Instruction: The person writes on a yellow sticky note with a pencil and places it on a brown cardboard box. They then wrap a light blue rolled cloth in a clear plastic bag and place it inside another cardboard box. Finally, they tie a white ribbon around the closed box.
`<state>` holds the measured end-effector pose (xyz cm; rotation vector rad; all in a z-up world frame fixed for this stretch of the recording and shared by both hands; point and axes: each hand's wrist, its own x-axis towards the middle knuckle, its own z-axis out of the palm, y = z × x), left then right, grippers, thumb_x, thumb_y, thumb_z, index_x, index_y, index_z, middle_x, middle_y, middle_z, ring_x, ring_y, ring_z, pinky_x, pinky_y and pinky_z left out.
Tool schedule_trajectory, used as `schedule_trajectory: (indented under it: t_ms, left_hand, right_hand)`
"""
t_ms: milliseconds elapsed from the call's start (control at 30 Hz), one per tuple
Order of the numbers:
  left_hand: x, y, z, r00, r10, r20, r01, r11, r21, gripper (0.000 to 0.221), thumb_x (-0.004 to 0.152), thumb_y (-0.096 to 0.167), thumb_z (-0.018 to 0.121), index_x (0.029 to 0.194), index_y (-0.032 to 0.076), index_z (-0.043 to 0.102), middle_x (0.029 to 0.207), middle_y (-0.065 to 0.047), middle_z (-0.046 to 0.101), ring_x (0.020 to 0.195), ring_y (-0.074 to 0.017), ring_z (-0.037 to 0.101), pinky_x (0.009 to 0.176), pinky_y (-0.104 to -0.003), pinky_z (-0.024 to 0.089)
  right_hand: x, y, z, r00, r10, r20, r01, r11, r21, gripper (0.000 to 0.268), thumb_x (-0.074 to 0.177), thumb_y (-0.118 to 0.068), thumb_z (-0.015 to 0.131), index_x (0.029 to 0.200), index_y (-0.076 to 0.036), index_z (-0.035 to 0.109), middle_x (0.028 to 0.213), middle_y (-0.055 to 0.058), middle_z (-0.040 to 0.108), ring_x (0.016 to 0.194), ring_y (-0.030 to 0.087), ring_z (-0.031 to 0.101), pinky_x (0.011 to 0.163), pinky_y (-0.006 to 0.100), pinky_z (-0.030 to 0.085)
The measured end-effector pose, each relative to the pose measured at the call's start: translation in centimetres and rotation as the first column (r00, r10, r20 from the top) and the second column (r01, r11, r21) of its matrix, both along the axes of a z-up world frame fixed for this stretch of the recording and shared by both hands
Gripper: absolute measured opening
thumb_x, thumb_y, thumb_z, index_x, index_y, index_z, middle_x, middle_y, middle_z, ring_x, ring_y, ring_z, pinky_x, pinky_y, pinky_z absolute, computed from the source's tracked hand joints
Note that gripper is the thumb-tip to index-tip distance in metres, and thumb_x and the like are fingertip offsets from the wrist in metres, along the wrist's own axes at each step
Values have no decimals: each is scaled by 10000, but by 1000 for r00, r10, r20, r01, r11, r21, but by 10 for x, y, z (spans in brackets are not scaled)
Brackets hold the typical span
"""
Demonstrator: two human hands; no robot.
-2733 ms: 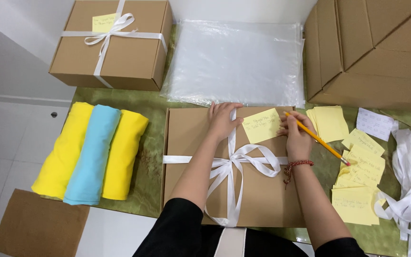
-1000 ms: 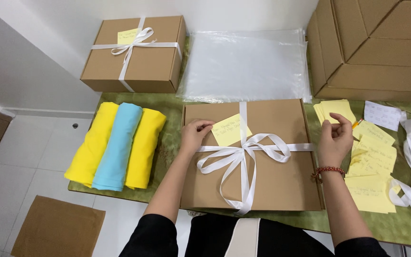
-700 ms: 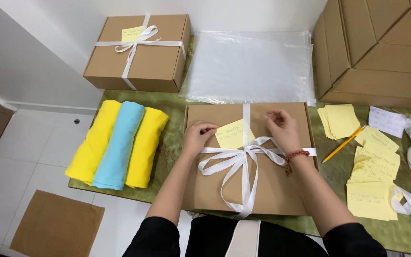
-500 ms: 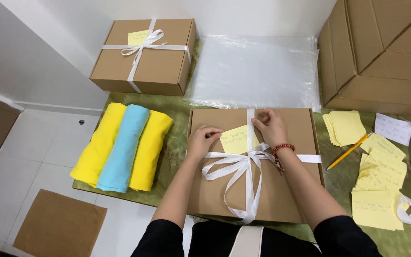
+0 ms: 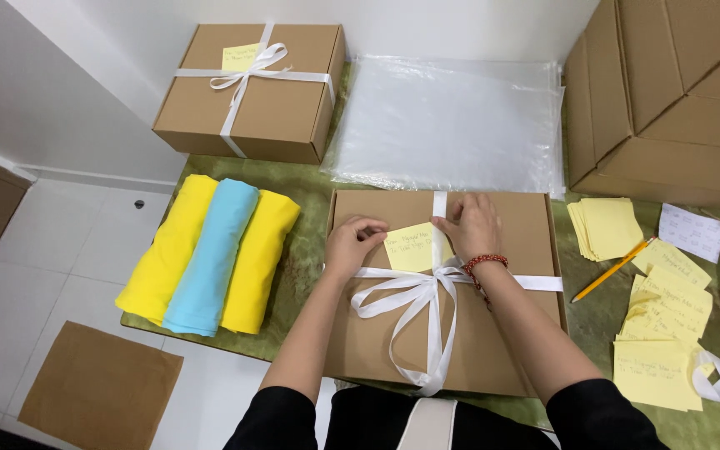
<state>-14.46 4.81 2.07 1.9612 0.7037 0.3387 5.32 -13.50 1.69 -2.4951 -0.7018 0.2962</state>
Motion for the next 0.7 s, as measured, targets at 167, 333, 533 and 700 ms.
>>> schedule_trajectory:
  t_ms: [167,333,533,700]
  left_hand:
    - [2,6,-15,998,16,54,-13,998,-56,275,830,260,909,1099,274,852,953,26,782,814,-140,716,774,-298,585]
    - [2,6,-16,996,28,79,-22,996,-81,287,807,227,919,1086,247,855,943,16,794,796,-135,705,751,-295,587]
    - [0,7,-18,998,24,62,-18,995,-98,275,830,163,887,1092,244,863,949,34,798,798,-108,679,755,-276,591]
    - [0,7,-27,995,50,86,-40,993,-110,254,860,165,856,1095,260,858,967,39,803,827,-97,718,770,-279,592]
  right_hand:
    - [-15,-3,27,1000,-14,-11,14,1000,24,441,831,-461,895,942,-155,597,1147,35,547,1268,282,559,1021,424,469]
    - [-11,-5,16,1000,-5,27,4,1000,23,454,846,-505,874,930,-157,595,1144,27,547,1262,280,553,1020,430,447]
    - [-9,-6,13,999,-8,50,8,1000,-9,467,856,-586,835,928,-178,618,1139,21,569,1231,283,577,987,443,449]
    - [12,-11,-14,996,-66,-59,69,996,62,507,919,-707,751,970,-219,626,1168,-13,598,1196,257,637,1027,447,454]
